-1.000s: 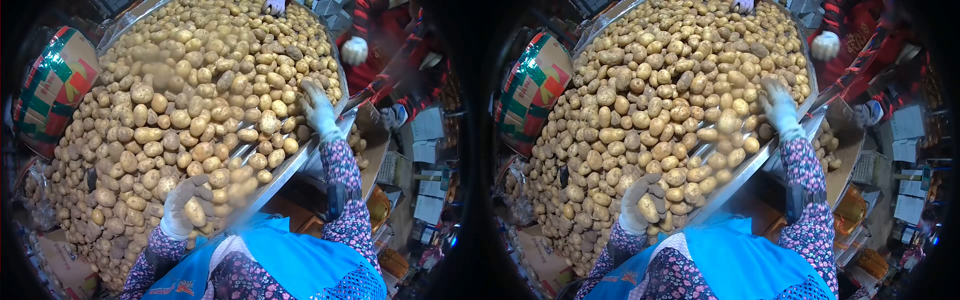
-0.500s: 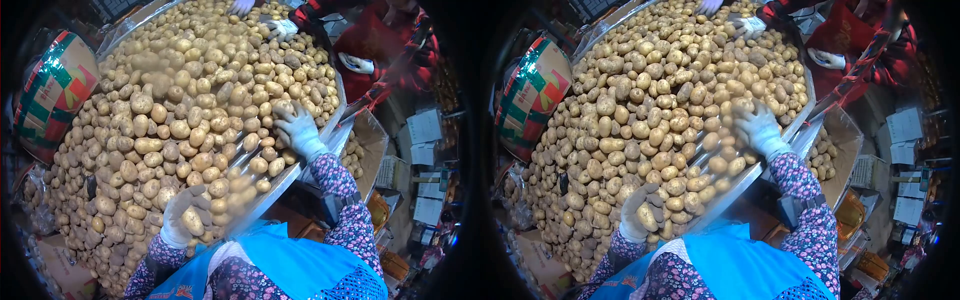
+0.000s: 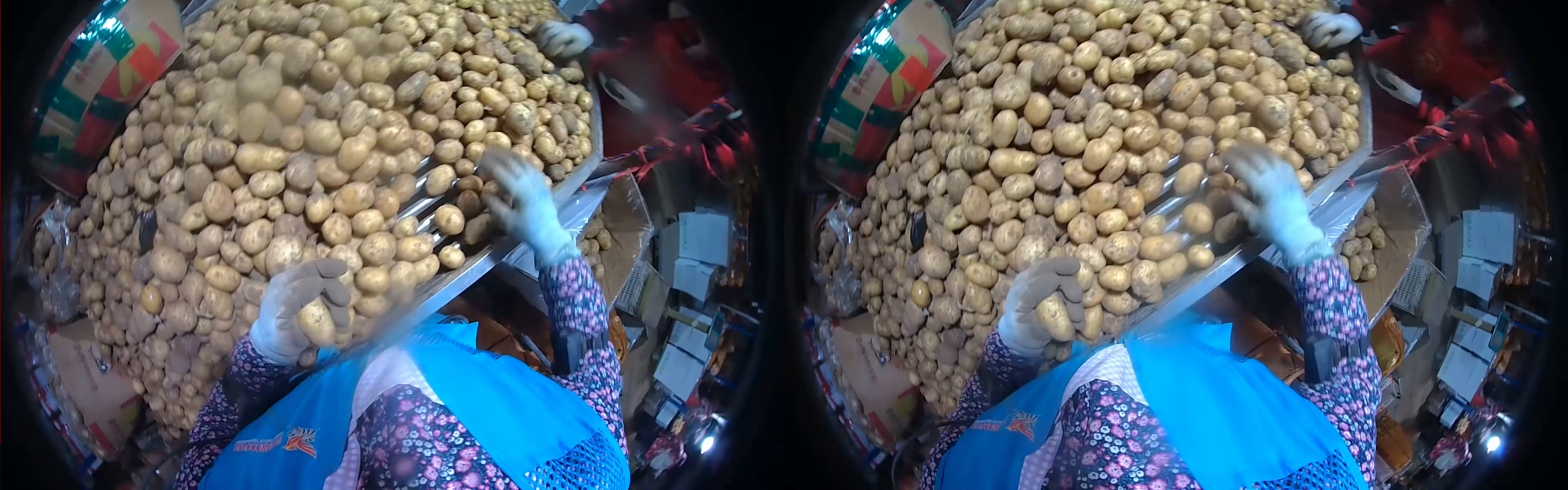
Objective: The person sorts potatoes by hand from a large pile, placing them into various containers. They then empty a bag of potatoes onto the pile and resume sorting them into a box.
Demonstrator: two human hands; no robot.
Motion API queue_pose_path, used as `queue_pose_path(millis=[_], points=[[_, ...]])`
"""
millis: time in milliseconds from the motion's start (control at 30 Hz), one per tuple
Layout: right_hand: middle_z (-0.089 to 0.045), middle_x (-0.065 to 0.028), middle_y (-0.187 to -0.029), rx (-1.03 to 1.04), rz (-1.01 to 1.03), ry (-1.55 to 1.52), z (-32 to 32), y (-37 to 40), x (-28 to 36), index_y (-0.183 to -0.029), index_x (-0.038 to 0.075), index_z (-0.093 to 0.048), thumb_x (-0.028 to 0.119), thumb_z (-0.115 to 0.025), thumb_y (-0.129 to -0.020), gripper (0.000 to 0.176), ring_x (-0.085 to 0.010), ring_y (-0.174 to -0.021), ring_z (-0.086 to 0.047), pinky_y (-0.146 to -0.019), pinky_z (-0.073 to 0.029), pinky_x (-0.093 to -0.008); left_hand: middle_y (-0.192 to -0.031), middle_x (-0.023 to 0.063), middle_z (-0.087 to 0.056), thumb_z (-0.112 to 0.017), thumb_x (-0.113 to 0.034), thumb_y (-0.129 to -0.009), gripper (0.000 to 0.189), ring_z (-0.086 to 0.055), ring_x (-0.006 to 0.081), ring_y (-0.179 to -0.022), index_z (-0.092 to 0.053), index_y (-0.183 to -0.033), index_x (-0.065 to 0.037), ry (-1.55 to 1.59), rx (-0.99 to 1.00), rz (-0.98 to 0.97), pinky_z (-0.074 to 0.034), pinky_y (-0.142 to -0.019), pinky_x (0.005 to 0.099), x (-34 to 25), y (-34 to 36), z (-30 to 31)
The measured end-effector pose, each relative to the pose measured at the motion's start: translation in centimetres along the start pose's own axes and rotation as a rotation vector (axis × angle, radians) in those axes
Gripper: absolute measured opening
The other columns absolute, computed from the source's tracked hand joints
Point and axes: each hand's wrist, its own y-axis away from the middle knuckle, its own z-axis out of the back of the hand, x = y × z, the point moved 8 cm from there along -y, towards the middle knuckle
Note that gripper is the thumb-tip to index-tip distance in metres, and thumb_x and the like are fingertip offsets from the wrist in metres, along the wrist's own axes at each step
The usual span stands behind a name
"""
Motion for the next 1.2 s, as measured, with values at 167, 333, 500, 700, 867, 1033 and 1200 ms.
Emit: queue_pose_path(millis=[167,333,500,700,867,1033,1200], points=[[-0.055,-0.0055,-0.135,0.319,0.272,0.015,-5.3,3.9,7.5,-0.127,0.020,-0.059,0.024,-0.078,-0.072,0.058,-0.0318,-0.131,-0.045,-0.105,-0.040,-0.0505,-0.093,0.0116,-0.067,-0.054,-0.015,-0.094,0.037,-0.066,0.0162,-0.075,-0.057,-0.121,0.011,-0.496,-0.100,0.120,-0.053,-0.071,0.0259,-0.8,3.5,0.9],[-0.055,0.0012,-0.135,0.286,0.305,0.209,-5.4,0.9,4.0,-0.110,0.034,-0.066,0.025,-0.076,-0.069,0.043,-0.0315,-0.132,-0.045,-0.104,-0.040,-0.0478,-0.099,0.0098,-0.068,-0.057,-0.009,-0.093,0.037,-0.066,0.0135,-0.082,-0.057,-0.126,0.007,-0.650,-0.133,0.052,-0.053,-0.075,0.0240,0.2,5.0,2.0],[-0.054,-0.0013,-0.138,0.271,0.286,0.397,-5.0,-1.2,1.8,-0.113,0.038,-0.065,0.023,-0.076,-0.070,0.047,-0.0335,-0.133,-0.044,-0.109,-0.035,-0.0497,-0.112,0.0158,-0.066,-0.053,-0.009,-0.094,0.022,-0.066,0.0148,-0.078,-0.065,-0.108,0.004,-0.686,-0.172,-0.048,-0.054,-0.074,0.0281,1.1,6.5,2.9],[-0.065,-0.0128,-0.116,-0.244,-0.002,0.141,-0.7,-3.5,6.6,-0.117,0.011,-0.063,0.024,-0.071,-0.083,0.037,-0.0320,-0.104,-0.062,-0.088,-0.050,-0.0444,-0.104,0.0128,-0.067,-0.055,-0.018,-0.096,0.033,-0.065,0.0151,-0.080,-0.063,-0.116,0.007,-0.486,-0.399,-0.179,-0.051,-0.078,0.0259,-0.2,7.3,4.2],[-0.062,-0.0092,-0.115,-0.078,0.467,-0.222,-6.5,-5.1,26.2,-0.117,0.012,-0.062,0.020,-0.069,-0.079,0.039,-0.0325,-0.102,-0.061,-0.086,-0.052,-0.0411,-0.113,0.0152,-0.063,-0.054,-0.023,-0.097,0.041,-0.066,0.0182,-0.074,-0.058,-0.122,0.008,-0.526,-0.444,-0.331,-0.055,-0.066,0.0282,-2.5,7.1,4.8],[-0.061,-0.0062,-0.109,-0.018,0.476,-0.263,-6.6,-7.0,27.3,-0.115,0.012,-0.063,0.020,-0.066,-0.083,0.034,-0.0245,-0.091,-0.061,-0.076,-0.053,-0.0377,-0.124,0.0161,-0.055,-0.051,-0.029,-0.101,0.052,-0.067,0.0239,-0.087,-0.041,-0.143,0.000,0.140,-0.302,-0.201,-0.061,-0.070,0.0364,0.5,7.5,6.0],[-0.069,-0.0117,-0.102,0.433,-0.361,-1.440,-7.9,-3.8,19.6,-0.128,0.002,-0.055,0.027,-0.065,-0.090,0.046,-0.0209,-0.091,-0.067,-0.074,-0.055,-0.0377,-0.134,0.0174,-0.051,-0.048,-0.025,-0.102,0.052,-0.057,0.0290,-0.116,-0.035,-0.147,-0.002,0.329,-0.168,-0.278,-0.052,-0.097,0.0443,-1.1,4.8,3.1]])
